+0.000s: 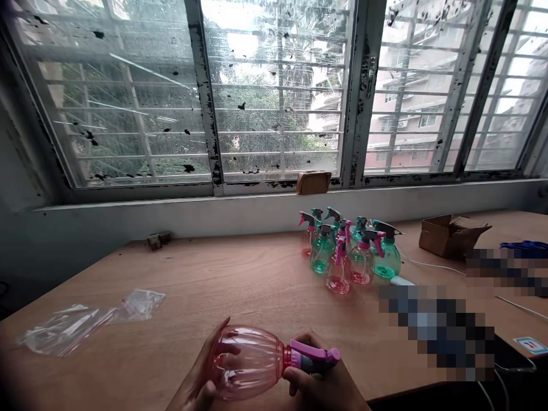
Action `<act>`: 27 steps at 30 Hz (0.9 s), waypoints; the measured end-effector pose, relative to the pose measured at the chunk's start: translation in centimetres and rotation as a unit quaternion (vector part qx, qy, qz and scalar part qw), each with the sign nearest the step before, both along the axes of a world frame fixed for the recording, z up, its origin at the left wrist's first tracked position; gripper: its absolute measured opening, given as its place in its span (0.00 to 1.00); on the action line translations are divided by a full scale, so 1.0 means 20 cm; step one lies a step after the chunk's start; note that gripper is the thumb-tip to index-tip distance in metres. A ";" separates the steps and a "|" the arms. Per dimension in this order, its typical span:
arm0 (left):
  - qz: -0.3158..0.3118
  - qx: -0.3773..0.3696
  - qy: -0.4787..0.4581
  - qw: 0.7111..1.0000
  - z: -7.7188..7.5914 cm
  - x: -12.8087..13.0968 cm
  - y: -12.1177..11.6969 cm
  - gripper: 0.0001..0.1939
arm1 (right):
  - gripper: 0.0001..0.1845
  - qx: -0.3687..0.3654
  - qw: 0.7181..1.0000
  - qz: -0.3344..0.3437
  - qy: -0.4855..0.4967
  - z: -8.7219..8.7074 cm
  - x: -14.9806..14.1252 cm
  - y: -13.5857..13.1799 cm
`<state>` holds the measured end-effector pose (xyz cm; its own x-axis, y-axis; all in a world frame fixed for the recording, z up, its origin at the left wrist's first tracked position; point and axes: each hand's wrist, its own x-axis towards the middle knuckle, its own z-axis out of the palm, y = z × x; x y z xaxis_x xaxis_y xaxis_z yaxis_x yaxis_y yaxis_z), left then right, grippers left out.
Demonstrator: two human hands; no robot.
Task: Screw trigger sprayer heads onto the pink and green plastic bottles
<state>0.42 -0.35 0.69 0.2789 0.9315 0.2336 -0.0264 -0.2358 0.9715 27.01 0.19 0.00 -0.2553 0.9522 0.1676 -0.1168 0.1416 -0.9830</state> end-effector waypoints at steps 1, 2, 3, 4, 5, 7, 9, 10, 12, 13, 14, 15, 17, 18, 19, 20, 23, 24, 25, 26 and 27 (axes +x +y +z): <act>0.013 -0.002 0.018 1.000 0.01 -0.01 0.00 0.43 | 0.24 0.005 1.000 -0.002 -0.004 0.00 0.00 0.00; 0.024 -0.006 0.032 0.999 0.01 -0.01 0.01 0.40 | 0.24 0.009 1.000 -0.004 -0.005 0.00 0.00 0.00; 0.034 -0.011 0.041 0.999 0.01 -0.01 0.00 0.38 | 0.23 0.013 1.000 -0.004 -0.005 0.00 0.00 0.00; 0.040 -0.017 0.040 0.998 0.02 -0.01 0.00 0.37 | 0.23 0.016 1.000 -0.003 -0.003 0.00 0.00 0.00; 0.041 -0.025 0.027 0.998 0.02 -0.01 -0.01 0.37 | 0.22 0.016 1.000 -0.003 0.001 0.00 0.00 0.01; 0.029 -0.040 -0.016 0.999 0.02 0.01 -0.02 0.38 | 0.22 0.016 1.000 -0.004 0.007 0.00 0.01 0.01; 0.000 -0.045 -0.046 0.998 0.02 0.02 -0.04 0.40 | 0.22 0.011 1.000 -0.012 0.002 0.00 0.01 0.01; -0.016 -0.042 -0.048 0.998 0.03 0.02 -0.05 0.41 | 0.22 0.008 1.000 -0.016 -0.004 0.00 0.01 0.01; -0.032 -0.019 -0.033 0.999 0.04 0.02 -0.06 0.41 | 0.22 0.004 1.000 -0.021 -0.012 0.00 0.01 0.00; -0.028 -0.003 -0.022 0.999 0.04 0.02 -0.06 0.40 | 0.23 0.005 1.000 -0.021 -0.014 0.00 0.01 0.00; -0.018 0.010 -0.010 1.000 0.04 0.02 -0.06 0.40 | 0.23 0.008 1.000 -0.020 -0.013 0.00 0.01 0.00; -0.007 0.016 0.002 1.000 0.04 0.01 -0.06 0.40 | 0.23 0.008 1.000 -0.019 -0.012 0.00 0.01 0.00; 0.000 0.007 0.011 1.000 0.03 0.00 -0.05 0.39 | 0.22 0.008 1.000 -0.015 -0.005 0.00 0.01 0.00; -0.005 -0.002 0.003 1.000 0.03 0.00 -0.05 0.39 | 0.22 0.006 1.000 -0.011 0.000 0.00 0.01 0.00; -0.009 -0.010 -0.010 1.000 0.02 0.00 -0.04 0.39 | 0.22 0.004 1.000 -0.007 0.004 0.00 0.01 0.00; -0.009 -0.017 -0.021 1.000 0.02 0.00 -0.03 0.38 | 0.22 0.002 1.000 -0.004 0.007 0.01 0.01 0.00; 0.023 -0.036 -0.030 0.999 0.03 0.00 -0.02 0.34 | 0.21 0.004 1.000 0.005 0.004 0.01 0.00 0.00; 0.035 -0.042 -0.028 0.998 0.03 0.00 -0.02 0.34 | 0.21 0.003 1.000 0.008 0.001 0.01 0.00 0.00; 0.042 -0.044 -0.026 0.998 0.03 0.00 -0.02 0.34 | 0.21 0.000 1.000 0.011 -0.001 0.01 0.00 0.00; 0.044 -0.040 -0.023 0.998 0.02 0.00 -0.03 0.35 | 0.21 -0.003 1.000 0.015 -0.003 0.00 0.00 0.00; 0.040 -0.033 -0.016 0.999 0.02 0.00 -0.03 0.36 | 0.21 -0.006 1.000 0.018 -0.005 0.00 0.01 0.00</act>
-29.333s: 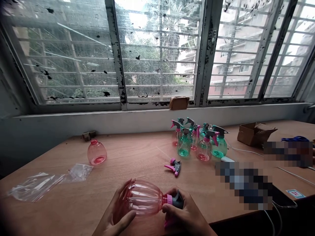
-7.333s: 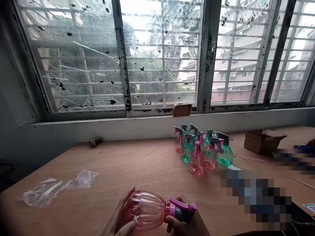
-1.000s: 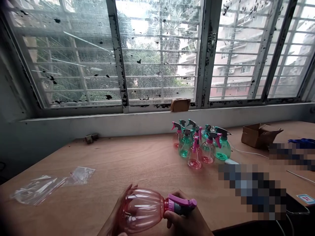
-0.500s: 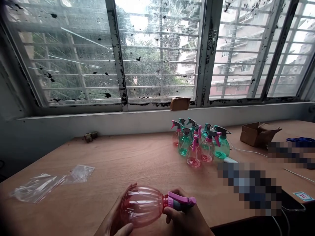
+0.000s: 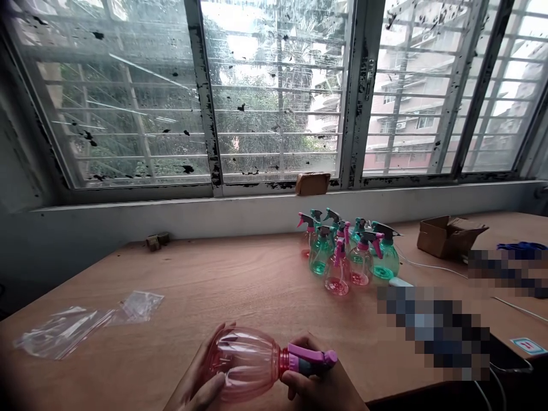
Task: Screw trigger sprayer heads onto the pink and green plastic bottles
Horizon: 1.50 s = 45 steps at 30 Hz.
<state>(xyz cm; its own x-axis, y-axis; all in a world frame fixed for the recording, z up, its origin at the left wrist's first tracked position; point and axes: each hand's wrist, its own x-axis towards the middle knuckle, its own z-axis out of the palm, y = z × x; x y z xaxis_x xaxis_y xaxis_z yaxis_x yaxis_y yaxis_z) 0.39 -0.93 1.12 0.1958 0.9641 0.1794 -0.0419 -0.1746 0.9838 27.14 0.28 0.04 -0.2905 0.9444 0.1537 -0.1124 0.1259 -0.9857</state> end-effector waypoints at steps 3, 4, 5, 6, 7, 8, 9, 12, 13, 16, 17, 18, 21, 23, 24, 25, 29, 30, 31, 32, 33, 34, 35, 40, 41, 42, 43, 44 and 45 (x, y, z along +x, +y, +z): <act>-0.027 0.022 0.020 0.999 -0.01 -0.01 -0.01 0.39 | 0.20 0.002 1.000 0.003 0.002 -0.01 0.00 0.00; -0.034 0.029 0.025 0.999 -0.02 -0.01 -0.01 0.39 | 0.20 0.005 1.000 0.003 0.005 -0.01 0.00 0.00; -0.035 0.036 0.030 0.998 -0.02 -0.01 -0.01 0.40 | 0.19 0.007 1.000 0.002 0.007 -0.01 0.00 0.00; -0.032 0.043 0.033 0.998 -0.02 -0.01 -0.01 0.40 | 0.19 0.005 1.000 -0.001 0.009 -0.01 0.00 0.00; -0.026 0.046 0.036 0.998 -0.02 -0.01 -0.01 0.39 | 0.19 0.002 1.000 -0.003 0.009 -0.01 0.00 0.00; -0.020 0.042 0.036 0.998 -0.01 -0.01 0.00 0.38 | 0.19 -0.002 1.000 -0.005 0.009 0.00 0.00 0.00; -0.014 0.033 0.032 0.999 -0.01 -0.01 0.00 0.36 | 0.20 -0.006 1.000 -0.005 0.009 0.00 0.00 -0.01; 0.003 0.012 0.008 1.000 0.00 0.00 0.01 0.31 | 0.20 -0.013 1.000 0.001 0.007 0.00 0.00 -0.01; 0.008 0.013 -0.001 1.000 0.01 0.01 0.02 0.30 | 0.20 -0.012 1.000 0.002 0.005 0.00 0.00 -0.01; 0.013 0.025 -0.023 0.999 0.01 0.02 0.01 0.30 | 0.19 -0.010 1.000 0.004 -0.005 -0.01 0.00 0.00; 0.017 0.029 -0.026 0.999 0.01 0.02 0.01 0.29 | 0.19 -0.010 1.000 0.004 -0.008 -0.02 0.00 0.00; 0.022 0.033 -0.028 0.999 0.00 0.03 0.01 0.30 | 0.19 -0.011 1.000 0.003 -0.012 -0.02 0.00 0.00; 0.030 0.044 -0.043 0.998 -0.02 0.02 0.01 0.35 | 0.21 -0.015 1.000 -0.003 -0.018 -0.03 0.00 0.00; 0.021 0.047 -0.057 0.997 -0.04 0.02 0.01 0.38 | 0.21 -0.015 1.000 -0.003 -0.013 -0.03 0.00 0.00; 0.016 0.043 -0.058 0.997 -0.04 0.02 0.01 0.38 | 0.21 -0.013 1.000 -0.002 -0.009 -0.02 0.00 0.00; 0.010 0.035 -0.058 0.998 -0.04 0.02 0.00 0.38 | 0.20 -0.011 1.000 0.001 -0.005 -0.02 0.00 0.00; -0.040 0.022 -0.054 0.998 0.00 0.02 -0.01 0.41 | 0.20 -0.010 1.000 0.011 0.011 0.00 0.00 -0.01; -0.046 0.035 -0.044 0.997 0.00 0.02 -0.01 0.41 | 0.20 -0.010 1.000 0.012 0.013 0.00 0.00 -0.01; -0.042 0.050 -0.032 0.997 0.01 0.01 -0.01 0.41 | 0.19 -0.010 1.000 0.011 0.013 0.00 0.00 -0.01; -0.029 0.061 -0.020 0.998 0.01 0.01 -0.01 0.39 | 0.19 -0.009 1.000 0.010 0.013 0.00 0.00 -0.01; -0.012 0.065 -0.012 0.998 0.01 0.01 0.00 0.36 | 0.19 -0.009 1.000 0.008 0.011 0.00 0.00 -0.01; 0.005 0.061 -0.008 0.998 0.01 0.01 0.00 0.34 | 0.19 -0.011 1.000 0.007 0.009 0.00 0.00 -0.01; 0.019 0.050 -0.007 0.999 0.00 0.00 0.01 0.32 | 0.20 -0.012 1.000 0.006 0.007 0.00 0.00 -0.01; 0.051 0.008 0.007 0.999 0.01 0.02 0.01 0.33 | 0.18 -0.009 1.000 -0.001 -0.004 -0.02 0.00 -0.01; 0.052 0.006 0.012 0.999 0.02 0.02 0.01 0.33 | 0.18 -0.007 1.000 -0.003 -0.005 -0.02 0.01 0.00; 0.048 0.000 0.015 0.999 0.02 0.02 0.01 0.34 | 0.18 -0.005 1.000 -0.005 -0.005 -0.03 0.01 0.00; 0.039 -0.006 0.014 0.999 0.01 0.02 0.00 0.35 | 0.17 0.000 1.000 -0.007 -0.005 -0.03 0.01 0.00; 0.025 -0.007 0.008 1.000 0.01 0.02 0.00 0.36 | 0.17 0.006 1.000 -0.010 -0.006 -0.02 0.01 0.00; 0.010 0.000 0.001 1.000 0.00 0.02 0.00 0.36 | 0.16 0.011 1.000 -0.013 -0.007 -0.02 0.01 0.00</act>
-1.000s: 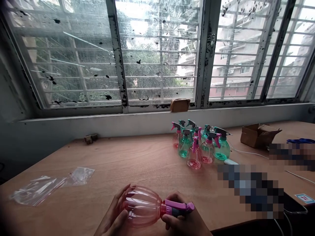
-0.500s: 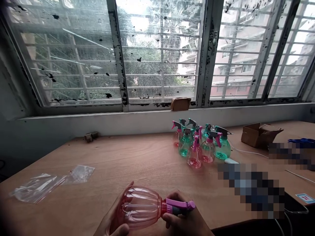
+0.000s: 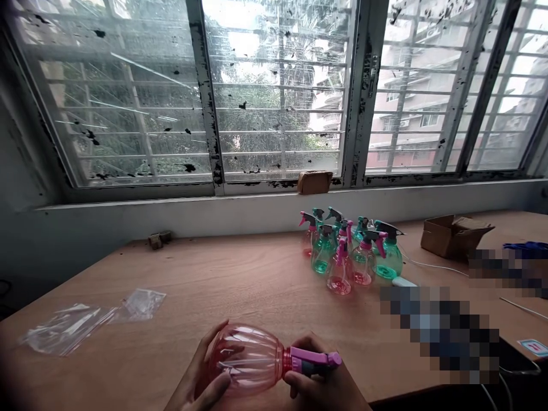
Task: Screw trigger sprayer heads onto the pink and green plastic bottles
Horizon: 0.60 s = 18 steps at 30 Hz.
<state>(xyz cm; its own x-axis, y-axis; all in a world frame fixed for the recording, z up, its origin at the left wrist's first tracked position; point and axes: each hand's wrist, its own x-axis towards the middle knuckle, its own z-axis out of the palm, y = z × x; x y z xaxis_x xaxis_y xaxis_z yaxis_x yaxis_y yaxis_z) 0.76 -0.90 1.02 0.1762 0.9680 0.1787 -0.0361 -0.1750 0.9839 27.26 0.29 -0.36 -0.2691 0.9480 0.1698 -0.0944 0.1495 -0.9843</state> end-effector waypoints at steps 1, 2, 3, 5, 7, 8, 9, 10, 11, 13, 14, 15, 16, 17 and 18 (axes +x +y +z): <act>-0.012 0.016 -0.007 1.000 -0.01 0.00 0.00 0.37 | 0.16 0.001 1.000 -0.002 -0.001 0.00 0.00 0.00; -0.018 0.041 -0.012 0.999 -0.02 0.01 0.00 0.38 | 0.16 -0.002 1.000 -0.003 -0.002 0.01 0.00 0.00; -0.020 0.070 -0.014 0.997 -0.03 0.02 0.00 0.40 | 0.17 -0.006 1.000 -0.002 -0.002 0.01 0.00 0.00; -0.028 0.101 -0.012 0.994 -0.03 0.03 -0.01 0.42 | 0.18 -0.015 1.000 0.003 0.001 0.01 -0.01 0.00; -0.058 0.087 -0.012 0.994 -0.01 0.03 -0.01 0.44 | 0.18 -0.013 1.000 0.008 0.002 0.02 -0.01 0.00; -0.070 0.073 -0.007 0.995 -0.01 0.03 -0.01 0.44 | 0.18 -0.011 1.000 0.009 0.001 0.02 -0.01 0.00; -0.073 0.059 0.002 0.996 0.00 0.02 -0.01 0.44 | 0.18 -0.008 1.000 0.009 0.000 0.02 -0.01 0.00; -0.067 0.048 0.012 0.997 0.00 0.01 -0.01 0.44 | 0.19 -0.007 1.000 0.008 -0.002 0.02 -0.01 0.00; -0.054 0.042 0.021 0.997 0.00 0.00 0.00 0.43 | 0.19 -0.006 1.000 0.006 -0.003 0.02 -0.01 0.00; -0.026 0.042 0.028 0.998 -0.01 -0.03 0.02 0.41 | 0.19 -0.007 1.000 0.001 -0.005 0.02 -0.01 0.00; -0.019 0.041 0.027 0.999 -0.02 -0.03 0.03 0.40 | 0.19 -0.008 1.000 -0.001 -0.005 0.02 -0.01 0.00; -0.015 0.038 0.026 0.999 -0.03 -0.04 0.04 0.40 | 0.19 -0.009 1.000 0.000 -0.004 0.02 -0.01 0.00; -0.012 0.029 0.026 0.999 -0.04 -0.04 0.05 0.40 | 0.20 -0.009 1.000 0.002 -0.002 0.02 -0.01 0.00; -0.009 0.018 0.024 0.999 -0.04 -0.03 0.05 0.39 | 0.20 -0.009 1.000 0.004 -0.001 0.02 -0.01 -0.01; -0.006 0.008 0.017 1.000 -0.04 -0.03 0.05 0.38 | 0.20 -0.009 1.000 0.004 -0.002 0.02 -0.01 -0.01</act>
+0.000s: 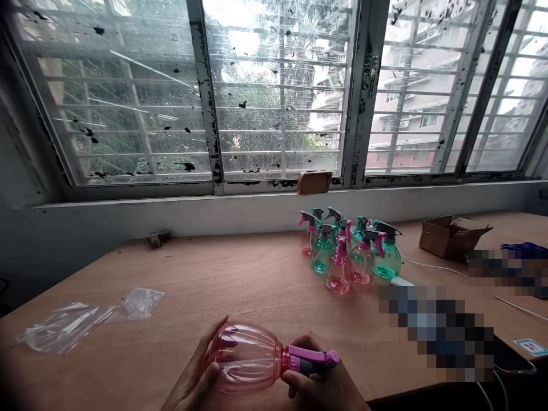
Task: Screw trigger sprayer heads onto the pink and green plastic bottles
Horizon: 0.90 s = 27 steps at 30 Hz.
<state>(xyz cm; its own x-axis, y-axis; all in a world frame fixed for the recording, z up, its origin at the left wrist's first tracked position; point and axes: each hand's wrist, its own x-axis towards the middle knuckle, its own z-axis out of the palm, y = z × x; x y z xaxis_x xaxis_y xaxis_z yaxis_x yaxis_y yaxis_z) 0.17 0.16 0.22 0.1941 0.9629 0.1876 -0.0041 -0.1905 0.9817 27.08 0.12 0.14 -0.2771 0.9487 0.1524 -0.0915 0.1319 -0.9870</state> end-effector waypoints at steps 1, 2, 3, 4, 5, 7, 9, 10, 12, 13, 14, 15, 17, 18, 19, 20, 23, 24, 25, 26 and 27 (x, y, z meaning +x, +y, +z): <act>0.004 -0.008 -0.012 1.000 0.00 0.01 0.00 0.37 | 0.21 0.000 1.000 -0.003 -0.005 0.00 0.00 0.00; 0.008 -0.014 -0.026 1.000 0.01 0.01 -0.01 0.37 | 0.21 -0.001 1.000 -0.007 -0.013 0.01 0.01 0.00; 0.011 -0.018 -0.041 0.999 0.01 0.01 -0.02 0.37 | 0.21 -0.003 1.000 -0.013 -0.022 0.01 0.01 -0.01; 0.013 -0.022 -0.048 0.998 0.02 0.02 -0.04 0.38 | 0.21 -0.006 0.999 -0.018 -0.031 0.01 0.01 -0.01; 0.013 -0.026 -0.048 0.998 0.03 0.02 -0.05 0.39 | 0.21 -0.010 0.999 -0.020 -0.037 0.01 0.01 -0.01; 0.003 -0.032 -0.025 0.999 0.05 0.02 -0.07 0.39 | 0.21 -0.017 0.999 -0.018 -0.033 0.01 0.01 -0.01; -0.004 -0.027 0.003 1.000 0.08 0.02 -0.08 0.36 | 0.20 -0.020 1.000 -0.013 -0.017 0.01 0.01 -0.01; -0.004 -0.024 0.011 1.000 0.09 0.02 -0.09 0.35 | 0.20 -0.019 1.000 -0.012 -0.011 0.00 0.01 0.00; 0.003 -0.020 0.012 1.000 0.10 0.02 -0.08 0.35 | 0.20 -0.013 1.000 -0.016 -0.006 -0.01 0.01 0.00; 0.008 -0.020 0.007 1.000 0.10 0.03 -0.07 0.36 | 0.20 -0.011 1.000 -0.019 -0.009 -0.01 0.01 0.00; 0.012 -0.020 0.000 1.000 0.10 0.03 -0.07 0.36 | 0.20 -0.008 1.000 -0.022 -0.013 -0.02 0.01 0.00; 0.014 -0.022 -0.007 1.000 0.10 0.03 -0.06 0.36 | 0.21 -0.007 0.999 -0.024 -0.020 -0.02 0.01 0.00; 0.015 -0.025 -0.021 0.999 0.09 0.04 -0.06 0.34 | 0.21 -0.005 0.999 -0.026 -0.032 -0.02 0.02 0.00; 0.013 -0.026 -0.029 0.999 0.09 0.04 -0.06 0.33 | 0.21 -0.004 0.999 -0.026 -0.036 -0.01 0.02 0.00; 0.008 -0.024 -0.036 0.999 0.08 0.04 -0.06 0.33 | 0.21 -0.006 0.999 -0.026 -0.038 -0.01 0.02 0.00; 0.002 -0.018 -0.041 0.999 0.08 0.04 -0.07 0.33 | 0.21 -0.009 0.999 -0.024 -0.038 -0.01 0.02 0.00; -0.027 0.014 -0.046 0.998 0.06 0.04 -0.09 0.37 | 0.21 -0.021 0.999 -0.016 -0.032 0.00 0.02 -0.01; -0.038 0.023 -0.042 0.998 0.06 0.04 -0.09 0.39 | 0.21 -0.024 0.999 -0.015 -0.032 0.00 0.02 -0.01; -0.045 0.028 -0.033 0.998 0.06 0.04 -0.09 0.41 | 0.21 -0.024 0.999 -0.014 -0.034 0.01 0.02 -0.01; -0.043 0.029 -0.020 0.998 0.07 0.04 -0.09 0.42 | 0.21 -0.025 0.999 -0.015 -0.037 0.01 0.02 -0.01; -0.033 0.030 -0.006 0.999 0.07 0.04 -0.09 0.42 | 0.21 -0.026 0.999 -0.015 -0.039 0.01 0.01 -0.01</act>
<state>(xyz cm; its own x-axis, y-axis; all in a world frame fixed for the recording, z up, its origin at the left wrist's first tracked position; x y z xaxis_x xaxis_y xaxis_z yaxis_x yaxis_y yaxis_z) 0.87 -1.71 1.68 0.2537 0.9353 0.2465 -0.0306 -0.2470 0.9685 27.37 -0.08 0.31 -0.2570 0.9629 0.0823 -0.0108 0.0823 -0.9965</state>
